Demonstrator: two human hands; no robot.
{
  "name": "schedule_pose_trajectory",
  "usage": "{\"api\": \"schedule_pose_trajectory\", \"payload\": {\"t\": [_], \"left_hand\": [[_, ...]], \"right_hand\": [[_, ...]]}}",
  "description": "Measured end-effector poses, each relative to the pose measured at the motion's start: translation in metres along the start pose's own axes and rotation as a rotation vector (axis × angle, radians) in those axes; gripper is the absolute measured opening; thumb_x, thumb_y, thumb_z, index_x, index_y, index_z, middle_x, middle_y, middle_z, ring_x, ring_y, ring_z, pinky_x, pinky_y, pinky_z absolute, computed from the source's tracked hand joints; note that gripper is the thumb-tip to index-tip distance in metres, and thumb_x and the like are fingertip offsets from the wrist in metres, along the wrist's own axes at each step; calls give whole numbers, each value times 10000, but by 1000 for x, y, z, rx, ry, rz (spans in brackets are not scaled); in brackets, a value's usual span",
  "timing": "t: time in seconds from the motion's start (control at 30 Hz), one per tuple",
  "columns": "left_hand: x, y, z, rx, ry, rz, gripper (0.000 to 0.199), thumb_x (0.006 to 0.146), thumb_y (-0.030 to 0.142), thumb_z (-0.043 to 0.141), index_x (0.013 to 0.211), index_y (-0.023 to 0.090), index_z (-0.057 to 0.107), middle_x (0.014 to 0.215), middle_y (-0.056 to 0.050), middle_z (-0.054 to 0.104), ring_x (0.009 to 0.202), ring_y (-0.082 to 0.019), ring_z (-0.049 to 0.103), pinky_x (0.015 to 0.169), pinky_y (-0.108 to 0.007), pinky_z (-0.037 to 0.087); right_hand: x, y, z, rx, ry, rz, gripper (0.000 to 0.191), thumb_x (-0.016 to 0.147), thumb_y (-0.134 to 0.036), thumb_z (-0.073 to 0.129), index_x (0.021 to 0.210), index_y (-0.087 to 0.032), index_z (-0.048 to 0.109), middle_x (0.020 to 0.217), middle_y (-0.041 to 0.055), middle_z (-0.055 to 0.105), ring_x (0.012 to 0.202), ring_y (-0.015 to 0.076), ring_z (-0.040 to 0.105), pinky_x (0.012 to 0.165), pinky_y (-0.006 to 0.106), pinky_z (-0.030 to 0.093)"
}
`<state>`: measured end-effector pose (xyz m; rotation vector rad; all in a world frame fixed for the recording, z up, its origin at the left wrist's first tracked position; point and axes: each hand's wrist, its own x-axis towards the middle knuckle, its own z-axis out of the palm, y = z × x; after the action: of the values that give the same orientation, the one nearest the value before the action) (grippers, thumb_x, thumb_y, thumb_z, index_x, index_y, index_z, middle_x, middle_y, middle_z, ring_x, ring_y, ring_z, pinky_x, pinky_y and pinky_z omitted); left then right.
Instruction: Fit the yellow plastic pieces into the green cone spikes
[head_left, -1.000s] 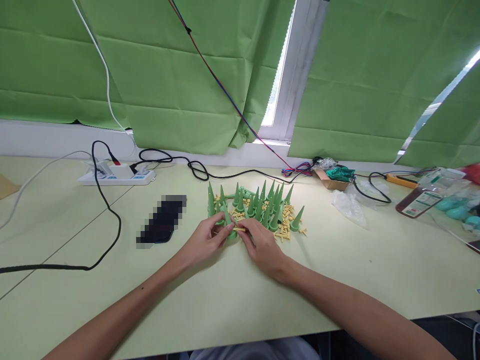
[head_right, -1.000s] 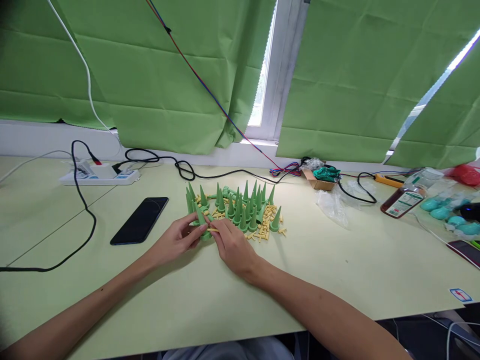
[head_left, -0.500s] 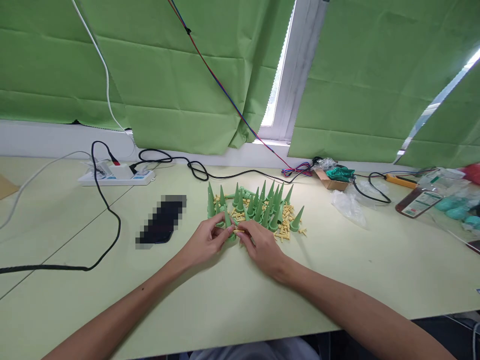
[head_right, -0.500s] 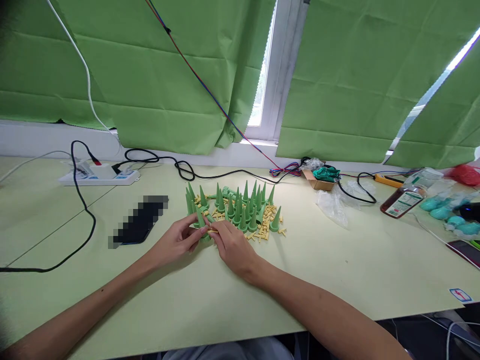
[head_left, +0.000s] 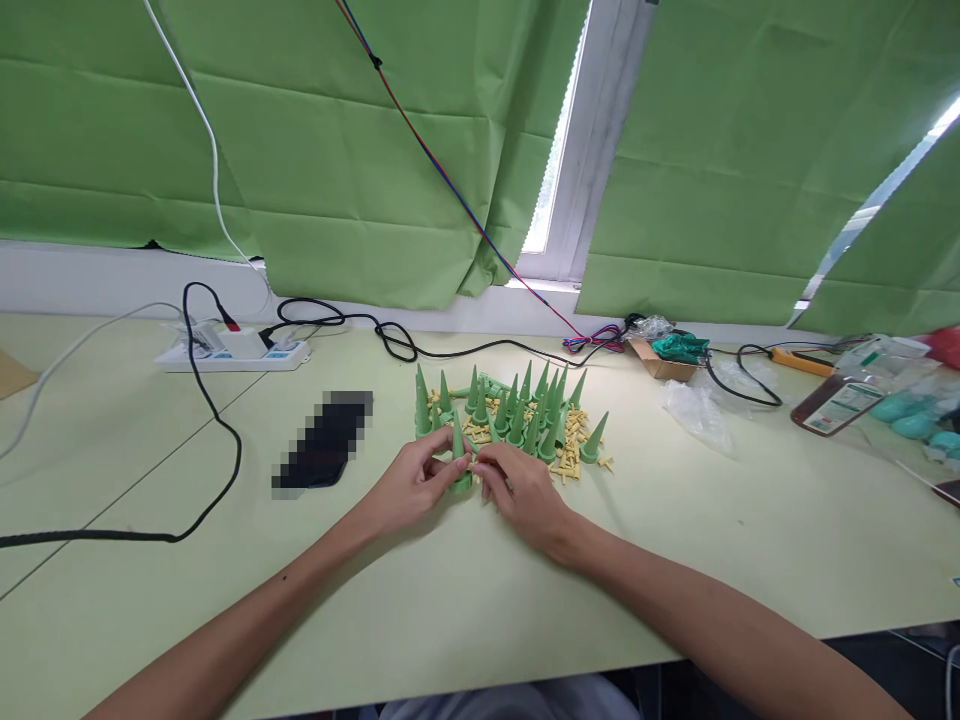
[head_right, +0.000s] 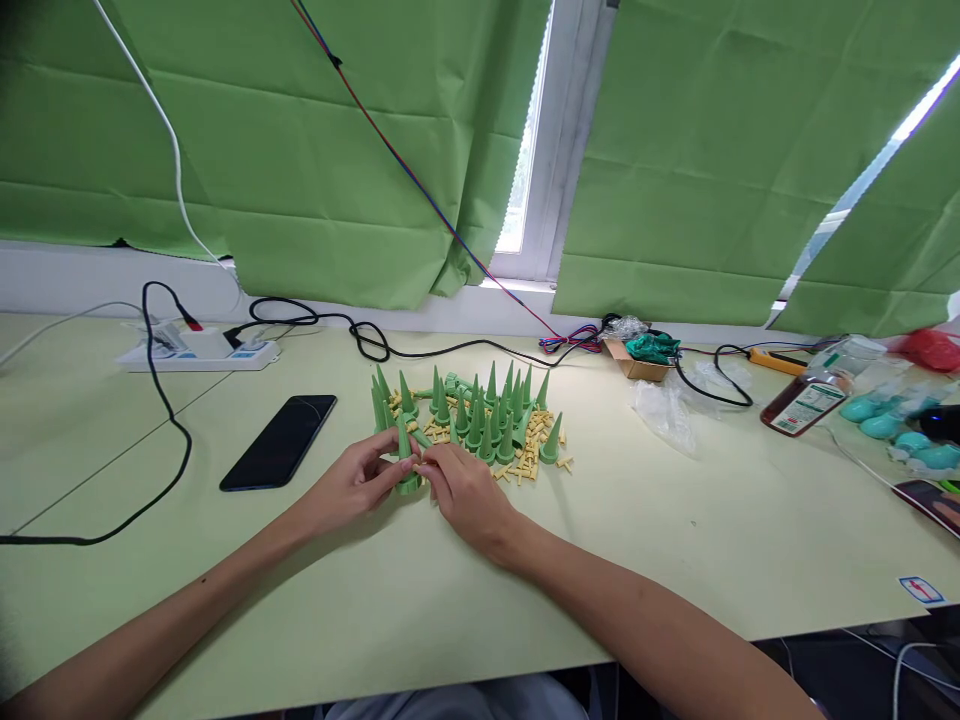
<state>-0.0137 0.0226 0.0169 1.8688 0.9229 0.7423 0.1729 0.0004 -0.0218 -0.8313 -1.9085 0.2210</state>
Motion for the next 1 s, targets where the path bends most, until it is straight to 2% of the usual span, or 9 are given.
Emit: {"api": "schedule_pose_trajectory", "payload": {"t": [0.4,0.57,0.7,0.8,0.87,1.0], "left_hand": [[-1,4,2,-21,-2,-15,282,936,460,531,1009,188,551,906,-11,594,485,-57,301,446,-213,221],[0,0,0,25,45,5,260,947,434,519,989,180,552,863,-7,568,502,-63,303,462,-216,228],[1,-2,-2,29,123,17,253,919,426,561,945,174,562,812,-5,556,484,-62,316,452,-215,240],[2,-2,-2,35,168,26,259,900,434,582,920,176,571,772,1,548,475,-65,335,444,-212,255],[3,-1,-2,35,174,29,269,891,446,587,905,177,574,744,7,540,470,-68,341,436,-209,255],[2,-1,0,34,152,26,275,877,453,597,907,180,577,701,12,531,456,-70,331,425,-209,236]], "right_hand": [[1,-4,-2,-16,-54,62,251,1056,-275,391,885,-201,559,656,-13,567,549,128,527,550,242,419],[0,-2,-1,-46,-42,48,238,1051,-264,387,936,-192,582,765,26,629,635,148,567,599,261,449],[-2,-2,-1,-50,-45,52,173,1027,-249,446,1076,-186,599,918,71,681,720,170,619,655,284,499],[-2,-2,-1,-27,-70,52,191,1013,-227,478,1172,-188,577,1032,98,685,746,173,644,703,304,531],[-2,0,-1,-27,-83,47,190,1014,-213,470,1170,-189,578,1011,94,687,747,176,646,711,311,537],[-2,3,0,-42,-88,23,165,1019,-203,441,1060,-178,599,822,54,662,681,177,615,656,302,516]]}}
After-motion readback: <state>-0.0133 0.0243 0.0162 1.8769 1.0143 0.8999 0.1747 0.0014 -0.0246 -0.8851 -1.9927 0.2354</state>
